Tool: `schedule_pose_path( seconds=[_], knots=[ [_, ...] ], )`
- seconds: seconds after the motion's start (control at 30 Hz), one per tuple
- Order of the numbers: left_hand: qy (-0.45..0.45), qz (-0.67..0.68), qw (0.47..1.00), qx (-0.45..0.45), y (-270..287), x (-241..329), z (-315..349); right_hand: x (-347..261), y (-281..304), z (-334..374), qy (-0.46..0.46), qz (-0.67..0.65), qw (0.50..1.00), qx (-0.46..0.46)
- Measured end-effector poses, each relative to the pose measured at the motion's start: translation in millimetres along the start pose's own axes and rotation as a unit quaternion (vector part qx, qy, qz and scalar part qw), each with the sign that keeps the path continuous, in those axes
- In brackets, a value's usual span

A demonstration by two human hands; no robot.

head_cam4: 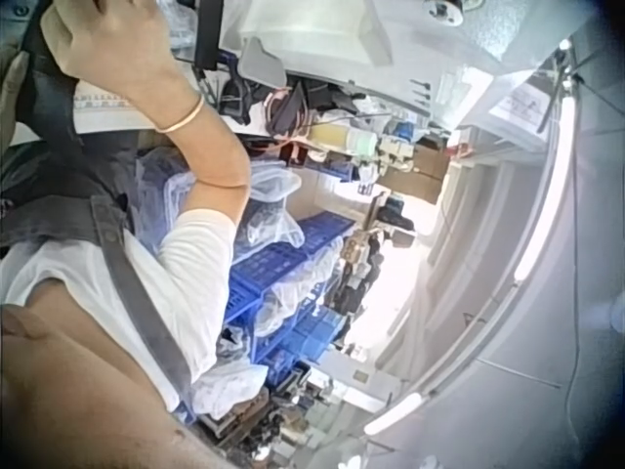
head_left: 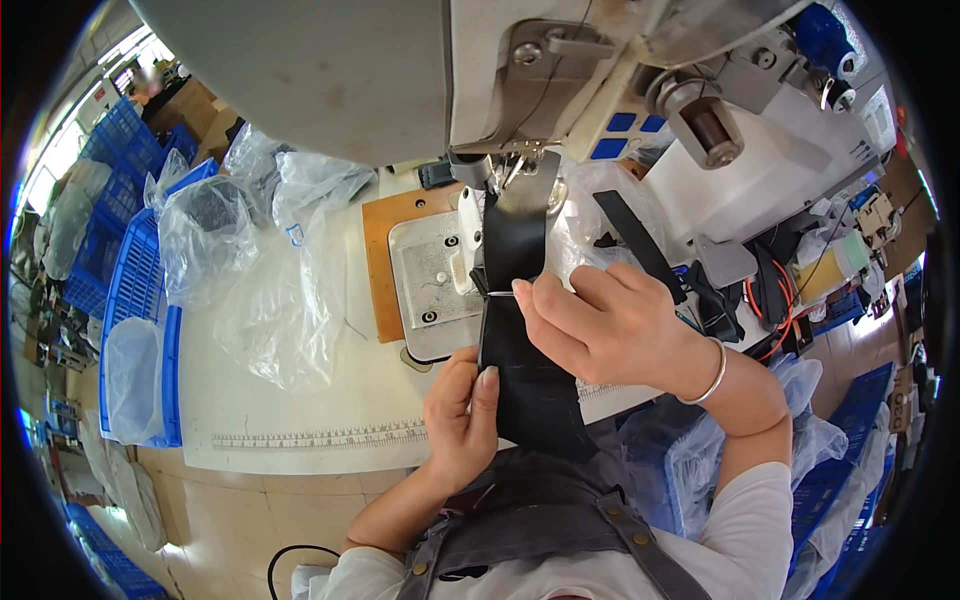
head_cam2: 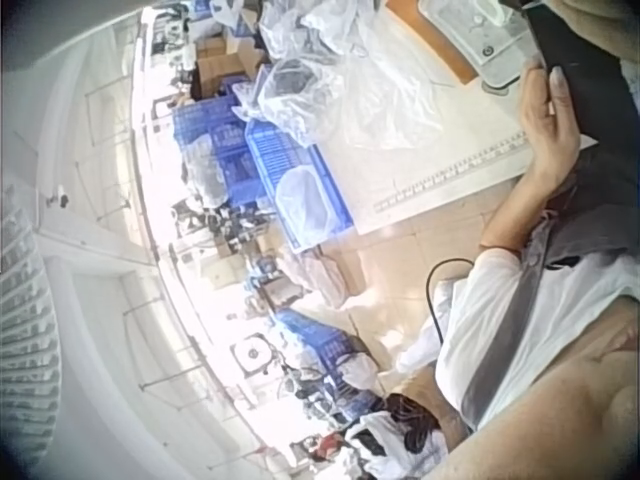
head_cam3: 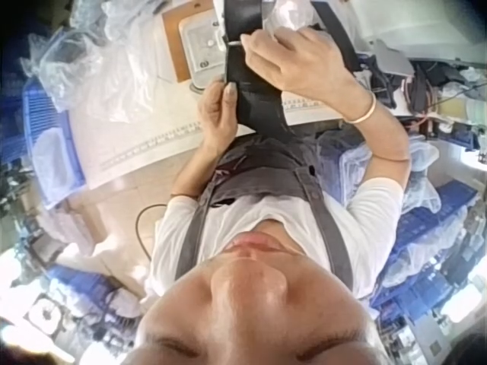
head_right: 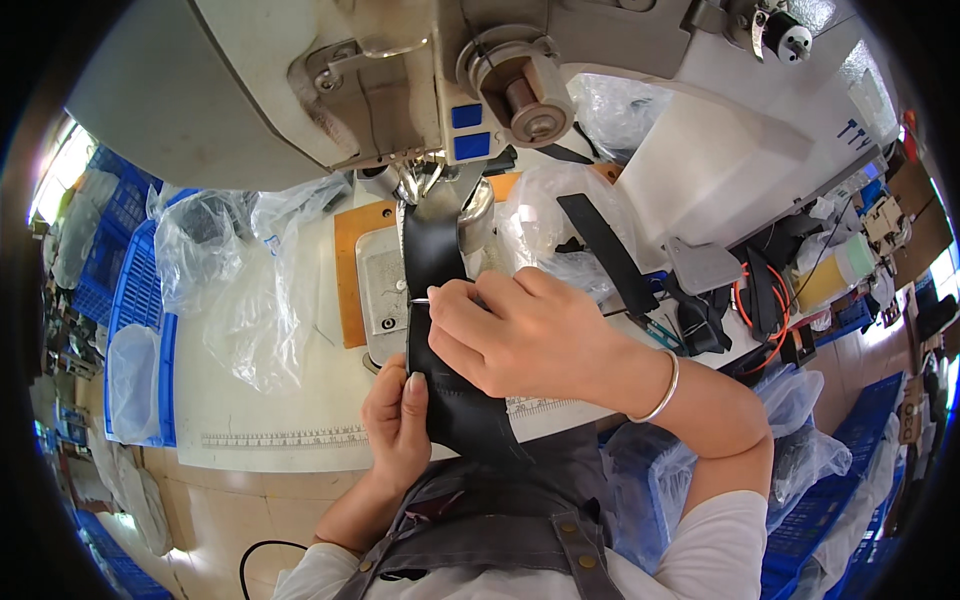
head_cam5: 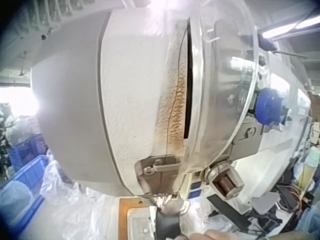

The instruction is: Preparing and sewing a leather shoe component using an industrial sewing machine.

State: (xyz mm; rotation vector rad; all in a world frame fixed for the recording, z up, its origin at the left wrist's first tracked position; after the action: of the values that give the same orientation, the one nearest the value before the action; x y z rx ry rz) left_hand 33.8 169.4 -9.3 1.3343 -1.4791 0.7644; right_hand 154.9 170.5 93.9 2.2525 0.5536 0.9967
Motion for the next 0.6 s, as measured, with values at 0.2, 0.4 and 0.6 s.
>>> schedule_pose_path(
  seconds=[0.2, 0.4, 0.6],
  knots=[
    [-0.029, -0.011, 1.000, 0.005, 5.8, -3.3, 14.4, 5.3, 3.1, 9.9, -0.020, -0.022, 0.999, 0.030],
    [-0.017, -0.049, 0.999, -0.015, 5.1, -1.6, 12.2, -3.7, 4.5, 16.7, -0.021, -0.016, 1.000, 0.016],
    [-0.006, -0.026, 1.000, -0.006, 4.3, 1.3, 12.0, -5.2, 1.4, 13.3, -0.009, -0.011, 1.000, 0.012]
  ],
)
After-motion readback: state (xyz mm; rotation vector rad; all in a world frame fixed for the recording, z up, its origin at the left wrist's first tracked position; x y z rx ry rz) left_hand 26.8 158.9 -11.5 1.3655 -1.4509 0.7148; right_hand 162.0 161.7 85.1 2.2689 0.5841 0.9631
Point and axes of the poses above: each hand's wrist, its own z-axis away from the middle knuckle, its own y-axis out of the back of the hand, x = y × z, the point moved 6 cm from there along -z, towards the middle knuckle, and after that the axes turned 7 degrees about -x, right-handed, at the moved point
